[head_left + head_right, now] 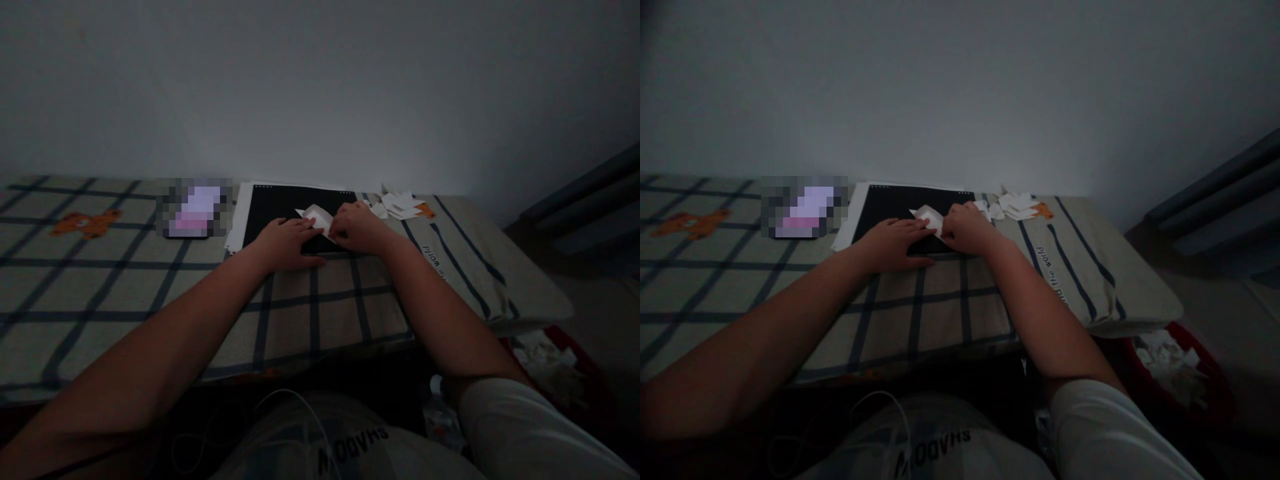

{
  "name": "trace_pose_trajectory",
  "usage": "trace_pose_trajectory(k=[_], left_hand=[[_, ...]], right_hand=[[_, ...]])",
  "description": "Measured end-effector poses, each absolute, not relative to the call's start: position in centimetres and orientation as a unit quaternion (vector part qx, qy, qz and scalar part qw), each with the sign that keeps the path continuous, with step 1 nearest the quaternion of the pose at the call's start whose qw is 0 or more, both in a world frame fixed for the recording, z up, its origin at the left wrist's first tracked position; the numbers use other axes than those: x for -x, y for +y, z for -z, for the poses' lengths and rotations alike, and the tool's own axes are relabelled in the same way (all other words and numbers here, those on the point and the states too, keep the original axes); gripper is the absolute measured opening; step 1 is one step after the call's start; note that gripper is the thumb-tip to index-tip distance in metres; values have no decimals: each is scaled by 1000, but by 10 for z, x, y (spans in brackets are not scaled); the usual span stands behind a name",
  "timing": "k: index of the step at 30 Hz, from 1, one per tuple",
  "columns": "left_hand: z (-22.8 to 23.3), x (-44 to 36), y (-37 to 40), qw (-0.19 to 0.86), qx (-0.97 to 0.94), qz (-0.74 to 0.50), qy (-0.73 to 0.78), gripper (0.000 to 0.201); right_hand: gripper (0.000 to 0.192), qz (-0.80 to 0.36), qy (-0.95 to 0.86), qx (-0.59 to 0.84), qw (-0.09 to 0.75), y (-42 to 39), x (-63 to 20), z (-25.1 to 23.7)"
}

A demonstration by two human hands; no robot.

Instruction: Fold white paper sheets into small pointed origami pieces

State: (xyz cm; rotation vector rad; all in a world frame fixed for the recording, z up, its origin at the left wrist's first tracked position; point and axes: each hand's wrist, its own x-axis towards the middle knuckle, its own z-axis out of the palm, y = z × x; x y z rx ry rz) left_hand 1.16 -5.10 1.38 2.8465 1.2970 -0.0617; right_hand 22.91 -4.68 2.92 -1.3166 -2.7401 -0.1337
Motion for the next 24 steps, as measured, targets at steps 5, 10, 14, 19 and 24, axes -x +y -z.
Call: trace_pose_trajectory(k=[5, 10, 14, 19, 24], left_hand=[[-13, -13, -52, 8, -908, 8, 418, 85], [-11, -12, -52, 14, -908, -3, 418, 85], [-14, -13, -54, 24, -907, -4, 421, 85], [-15, -14, -55, 24, -905, 0, 424, 83], [-10, -10, -50, 19, -913, -17, 407, 82]], right_hand=[[27, 65, -907, 409, 73, -55, -224, -31], [29, 93, -901, 417, 77, -55, -217, -26], [35, 125, -888, 437, 78, -55, -213, -27], [38, 152, -878, 448, 77, -59, -211, -30], [34, 100, -878, 445, 146, -54, -215, -26]])
